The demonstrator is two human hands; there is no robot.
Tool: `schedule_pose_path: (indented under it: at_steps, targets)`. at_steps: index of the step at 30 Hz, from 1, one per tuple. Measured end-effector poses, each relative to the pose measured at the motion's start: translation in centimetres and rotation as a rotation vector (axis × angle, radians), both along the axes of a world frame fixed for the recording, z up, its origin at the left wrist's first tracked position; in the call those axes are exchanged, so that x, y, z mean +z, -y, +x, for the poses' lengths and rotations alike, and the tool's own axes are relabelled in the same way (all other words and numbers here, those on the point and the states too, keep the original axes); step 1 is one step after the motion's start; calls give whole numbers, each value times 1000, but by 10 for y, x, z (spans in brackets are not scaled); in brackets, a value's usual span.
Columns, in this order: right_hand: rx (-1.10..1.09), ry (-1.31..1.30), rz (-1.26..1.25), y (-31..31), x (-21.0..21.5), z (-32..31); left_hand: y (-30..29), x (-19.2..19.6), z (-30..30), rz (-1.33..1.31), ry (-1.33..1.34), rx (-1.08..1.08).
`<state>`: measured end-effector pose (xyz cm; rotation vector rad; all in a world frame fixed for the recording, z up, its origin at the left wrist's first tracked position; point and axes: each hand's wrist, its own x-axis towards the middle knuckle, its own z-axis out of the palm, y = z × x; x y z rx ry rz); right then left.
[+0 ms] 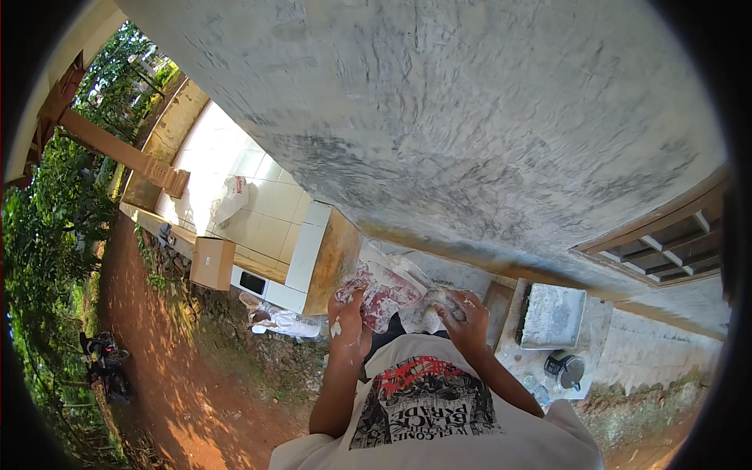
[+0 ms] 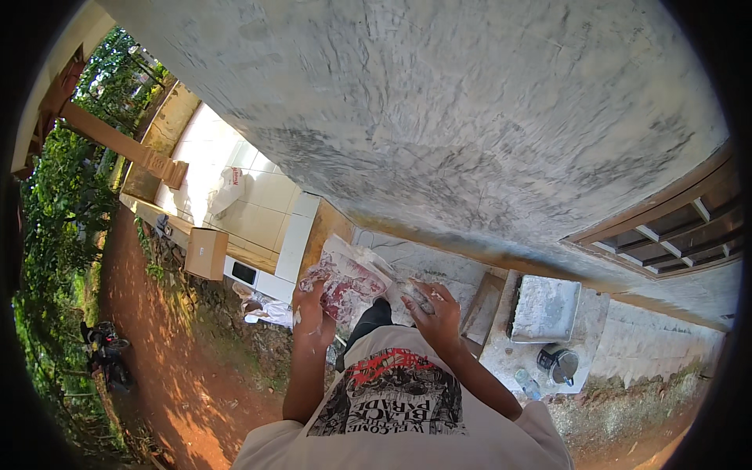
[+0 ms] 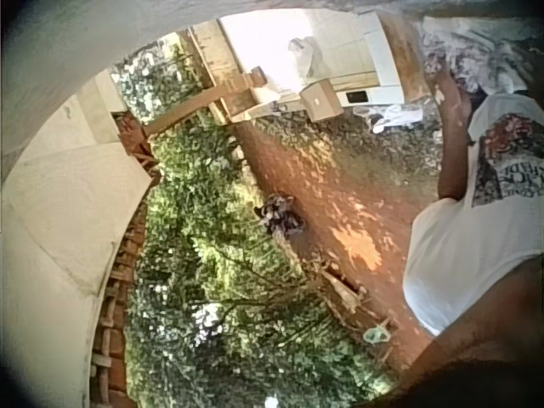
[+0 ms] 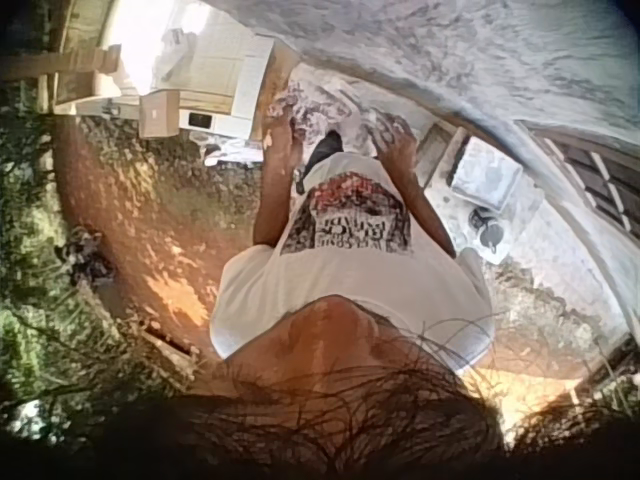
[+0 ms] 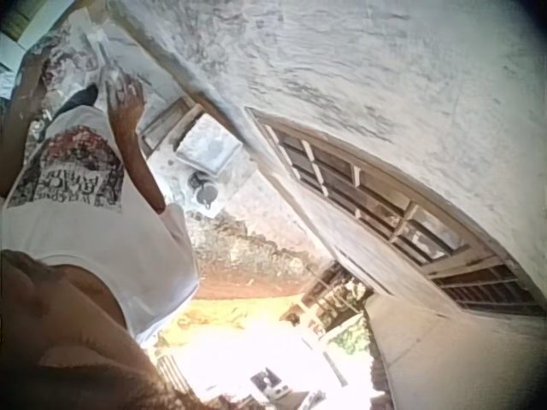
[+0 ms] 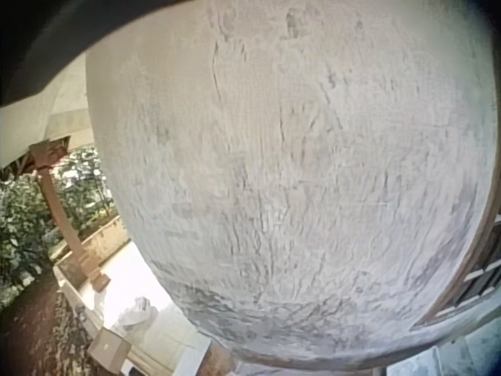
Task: The person applies wall putty to a wall using a spatula and a putty knife, smoothing the putty onto the surface.
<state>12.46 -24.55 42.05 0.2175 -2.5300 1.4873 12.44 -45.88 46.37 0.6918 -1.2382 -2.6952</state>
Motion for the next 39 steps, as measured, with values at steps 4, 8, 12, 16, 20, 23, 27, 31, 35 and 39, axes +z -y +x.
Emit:
schedule_pose_path:
  at_steps: [4,8,12,16,20,23,27,31,35,39]
  targets:
    - [28,84,-33,8,4,-6,0,-3,-1,-144,93,14]
    - [44,108,-132,13,-6,-10,-5,0,1,-408,-5,69]
    - [35,181,-194,16,-19,-10,-1,21,0,-794,-78,-185]
    - [32,248,-359,15,-29,-9,-4,30,-1,-1060,-153,-249]
    - [27,625,-574,18,-12,-10,-4,26,1,-1263,-139,-398]
    - [-23,717,-608,20,-7,-12,-9,22,0,-1498,-251,-424]
    - [-50,719,-574,22,-6,-11,-15,19,1,-1623,-235,-547]
    - [-5,541,-407,23,-17,-7,-28,3,3,-1696,-307,-532]
    - [-18,478,-273,23,1,-8,-31,10,-4,-1588,-183,-626]
    - [-57,424,-292,20,-4,-6,0,-15,-21,-824,-175,-534]
